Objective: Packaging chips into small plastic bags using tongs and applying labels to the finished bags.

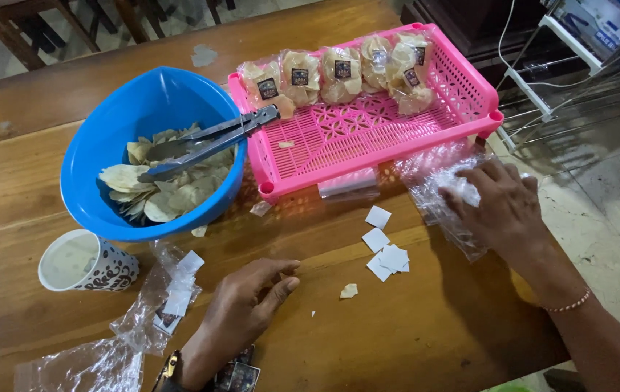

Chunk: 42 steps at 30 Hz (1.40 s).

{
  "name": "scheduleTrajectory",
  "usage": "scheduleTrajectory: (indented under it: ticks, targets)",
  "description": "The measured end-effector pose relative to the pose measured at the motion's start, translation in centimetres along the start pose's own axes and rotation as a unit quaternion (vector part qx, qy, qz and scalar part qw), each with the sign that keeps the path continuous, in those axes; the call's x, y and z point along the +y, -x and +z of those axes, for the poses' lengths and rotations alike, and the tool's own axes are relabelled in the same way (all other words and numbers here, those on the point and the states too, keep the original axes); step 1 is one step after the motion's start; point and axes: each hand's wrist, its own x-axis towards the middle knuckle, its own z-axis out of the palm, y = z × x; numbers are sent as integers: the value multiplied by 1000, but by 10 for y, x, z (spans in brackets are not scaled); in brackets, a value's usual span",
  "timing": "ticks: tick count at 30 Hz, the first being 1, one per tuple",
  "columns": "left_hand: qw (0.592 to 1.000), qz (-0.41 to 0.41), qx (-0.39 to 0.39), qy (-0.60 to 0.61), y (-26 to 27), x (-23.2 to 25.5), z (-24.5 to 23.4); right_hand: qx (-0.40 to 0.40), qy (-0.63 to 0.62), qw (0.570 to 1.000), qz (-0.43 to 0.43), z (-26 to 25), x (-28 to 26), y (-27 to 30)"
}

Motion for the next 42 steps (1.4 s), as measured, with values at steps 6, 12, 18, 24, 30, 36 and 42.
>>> scheduleTrajectory:
  ticks: [6,12,18,24,30,36,42]
  targets:
    - [1000,27,2,-13,0,-3,1,36,-141,977,153,-25,7,-3]
    - [999,27,3,-33,1,-5,2,-41,-215,957,191,-35,4,-7]
    - [999,36,8,-33,1,-3,1,93,-340,935,52,-21,18,5]
    - [996,71,22,-57,2,-9,5,200,-119,972,39,17,52,-1]
    - [997,49,6,-59,2,-5,3,222,-181,956,54,13,51,-1]
    - [995,78,37,-45,2,5,-2,251,-284,925,10,-18,41,5]
    - [993,-49,1,109,-9,39,-8,293,-284,912,-34,-35,14,19]
